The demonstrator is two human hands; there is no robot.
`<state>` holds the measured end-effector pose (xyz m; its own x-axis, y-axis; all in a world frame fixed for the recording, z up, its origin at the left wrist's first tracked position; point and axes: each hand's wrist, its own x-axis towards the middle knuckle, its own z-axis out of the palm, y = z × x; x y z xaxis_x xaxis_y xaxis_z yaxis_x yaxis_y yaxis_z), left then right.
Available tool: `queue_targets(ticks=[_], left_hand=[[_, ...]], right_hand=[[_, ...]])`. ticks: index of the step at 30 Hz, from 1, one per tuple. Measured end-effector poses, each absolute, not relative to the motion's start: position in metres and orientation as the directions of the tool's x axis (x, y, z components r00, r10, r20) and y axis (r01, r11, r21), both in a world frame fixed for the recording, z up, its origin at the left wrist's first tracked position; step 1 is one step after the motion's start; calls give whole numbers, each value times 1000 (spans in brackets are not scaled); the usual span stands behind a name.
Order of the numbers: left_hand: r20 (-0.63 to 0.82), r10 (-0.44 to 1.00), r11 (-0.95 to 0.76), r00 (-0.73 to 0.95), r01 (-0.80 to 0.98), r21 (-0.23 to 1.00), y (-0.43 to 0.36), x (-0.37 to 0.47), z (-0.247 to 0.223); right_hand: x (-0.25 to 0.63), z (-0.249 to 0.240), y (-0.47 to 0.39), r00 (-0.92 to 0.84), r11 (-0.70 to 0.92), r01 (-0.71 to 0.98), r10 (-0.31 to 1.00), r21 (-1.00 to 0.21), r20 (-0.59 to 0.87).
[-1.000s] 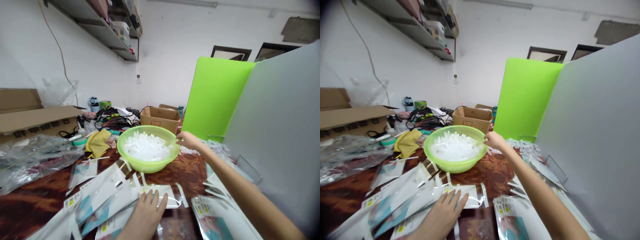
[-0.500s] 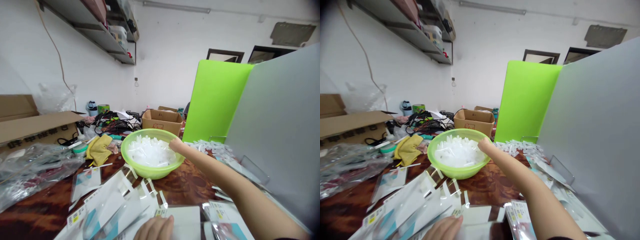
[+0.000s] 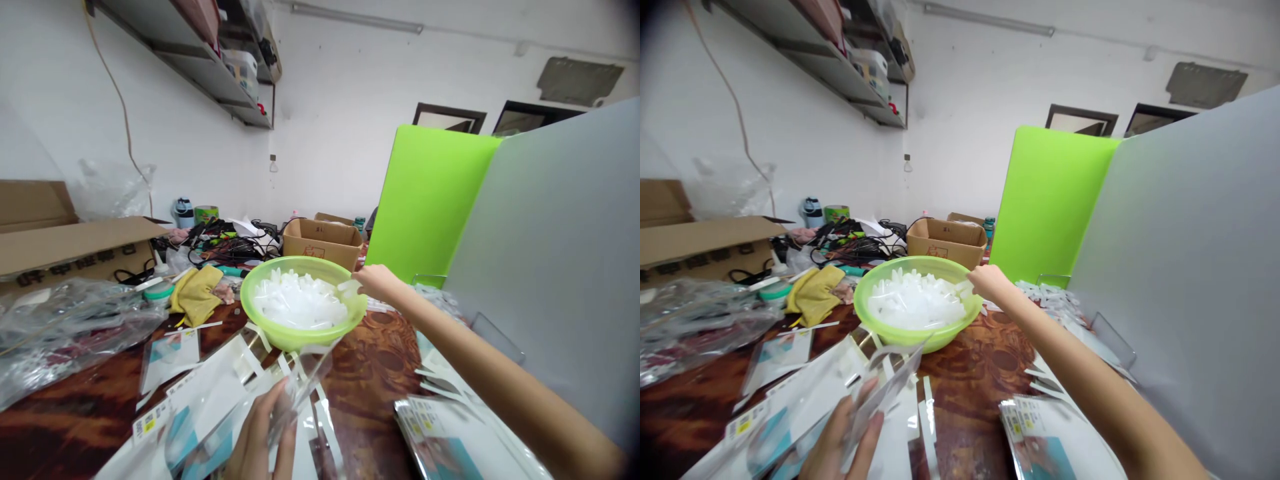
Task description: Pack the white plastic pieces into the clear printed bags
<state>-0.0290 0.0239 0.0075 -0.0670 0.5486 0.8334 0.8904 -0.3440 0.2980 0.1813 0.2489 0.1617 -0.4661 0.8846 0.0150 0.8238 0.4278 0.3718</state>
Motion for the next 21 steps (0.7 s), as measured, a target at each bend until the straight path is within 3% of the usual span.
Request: queue_targets(ticks=[6,10,12,14,17,21], left_hand=[[841,530,-338,-111,882,330,35,-12,20],[882,470,-392,-42,885,251,40,5,28],[900,434,-417,25,891,176,42,10,31],[910,398,-441,117,894,78,43,13,34],[911,332,-477,244,877,-61,44,16,39],[903,239,-531,358,827,-187,41,17,43]], right_hand=[[235,186,136,-504,493,863,834,108,226],[261,172,79,-508,602,693,798,-396,325],[266,164,65,-481,535,588,834,-607,269],[267,157,57,-443,406,530,881,-744,165],[268,149,53,-392,242,440,918,-865,57],[267,142,48,-369,212,411,928,-887,51]])
